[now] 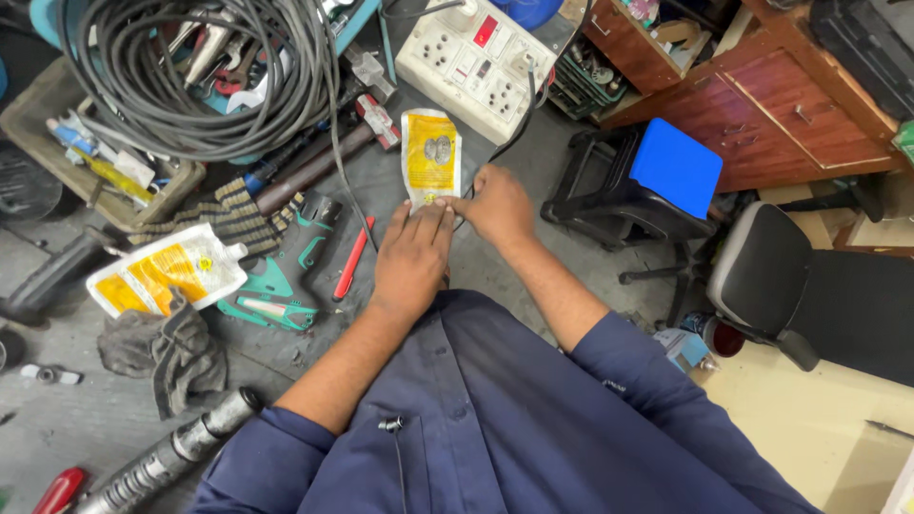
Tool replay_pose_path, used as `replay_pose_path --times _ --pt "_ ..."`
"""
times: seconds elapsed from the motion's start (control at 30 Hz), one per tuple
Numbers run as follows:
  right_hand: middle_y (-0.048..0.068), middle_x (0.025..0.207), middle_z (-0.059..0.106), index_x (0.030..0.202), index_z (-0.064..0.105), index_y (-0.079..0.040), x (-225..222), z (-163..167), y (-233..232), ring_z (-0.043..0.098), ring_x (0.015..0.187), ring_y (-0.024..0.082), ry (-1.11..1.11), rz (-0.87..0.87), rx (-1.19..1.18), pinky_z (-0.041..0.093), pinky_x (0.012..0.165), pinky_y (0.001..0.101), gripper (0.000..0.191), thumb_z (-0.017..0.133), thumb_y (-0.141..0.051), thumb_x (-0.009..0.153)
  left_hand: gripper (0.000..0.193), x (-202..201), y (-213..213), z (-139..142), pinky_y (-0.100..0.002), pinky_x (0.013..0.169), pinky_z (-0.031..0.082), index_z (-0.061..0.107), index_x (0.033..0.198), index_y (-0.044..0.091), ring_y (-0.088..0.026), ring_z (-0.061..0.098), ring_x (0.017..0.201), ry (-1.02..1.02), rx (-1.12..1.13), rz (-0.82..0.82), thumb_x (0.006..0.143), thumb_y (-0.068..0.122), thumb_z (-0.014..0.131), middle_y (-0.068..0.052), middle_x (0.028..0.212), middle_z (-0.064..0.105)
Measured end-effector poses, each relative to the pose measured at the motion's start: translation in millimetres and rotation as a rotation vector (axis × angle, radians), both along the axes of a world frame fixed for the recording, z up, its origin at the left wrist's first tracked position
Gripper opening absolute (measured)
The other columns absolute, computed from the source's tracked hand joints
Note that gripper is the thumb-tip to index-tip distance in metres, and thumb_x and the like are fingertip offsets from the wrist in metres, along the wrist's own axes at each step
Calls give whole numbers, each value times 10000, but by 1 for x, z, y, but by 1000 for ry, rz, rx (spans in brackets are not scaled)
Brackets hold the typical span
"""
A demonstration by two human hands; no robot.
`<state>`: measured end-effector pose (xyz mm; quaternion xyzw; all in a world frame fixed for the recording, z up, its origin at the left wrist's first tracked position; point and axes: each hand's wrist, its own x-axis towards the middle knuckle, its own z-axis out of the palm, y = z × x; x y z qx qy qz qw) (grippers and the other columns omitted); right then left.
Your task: The person holds an angle grinder on the workbench, opens a yellow pouch of grease with a small cutting tool, and squeezes the grease into the gear head opening of the grinder. They then handle the grinder, turning and pressing on its gear housing while the pouch and cut pieces sit on the bench.
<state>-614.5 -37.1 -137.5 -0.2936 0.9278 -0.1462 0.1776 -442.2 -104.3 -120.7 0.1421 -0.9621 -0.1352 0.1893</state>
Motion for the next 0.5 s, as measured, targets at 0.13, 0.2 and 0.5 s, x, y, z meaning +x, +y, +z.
replay_pose_path --times 0.13,0.2,0.5 --pt "212 1334 472 1290 438 -59 4 -20 4 489 1276 362 -21 -216 -154 437 1055 452 1065 949 -626 548 513 -2 3 1 -449 1177 369 602 1355 -10 -248 576 1305 -4 -97 43 870 158 621 -153 1359 618" --pt "246 1463 306 1429 251 -49 -2 -28 0 318 1388 398 -57 -222 -145 302 1127 506 1300 982 -632 525 495 -4 2 0 -458 1176 365 606 1326 -15 -272 567 1297 -11 -60 19 868 171 600 -173 1338 615" --pt "300 1666 -114 1606 -96 -72 -17 -34 -32 -112 1558 449 -358 -429 -224 -13 1185 688 1611 983 -566 516 543 -19 -6 -11 -447 1182 380 562 1391 -37 -320 543 1312 -106 -35 -74 880 143 581 -179 1309 586"
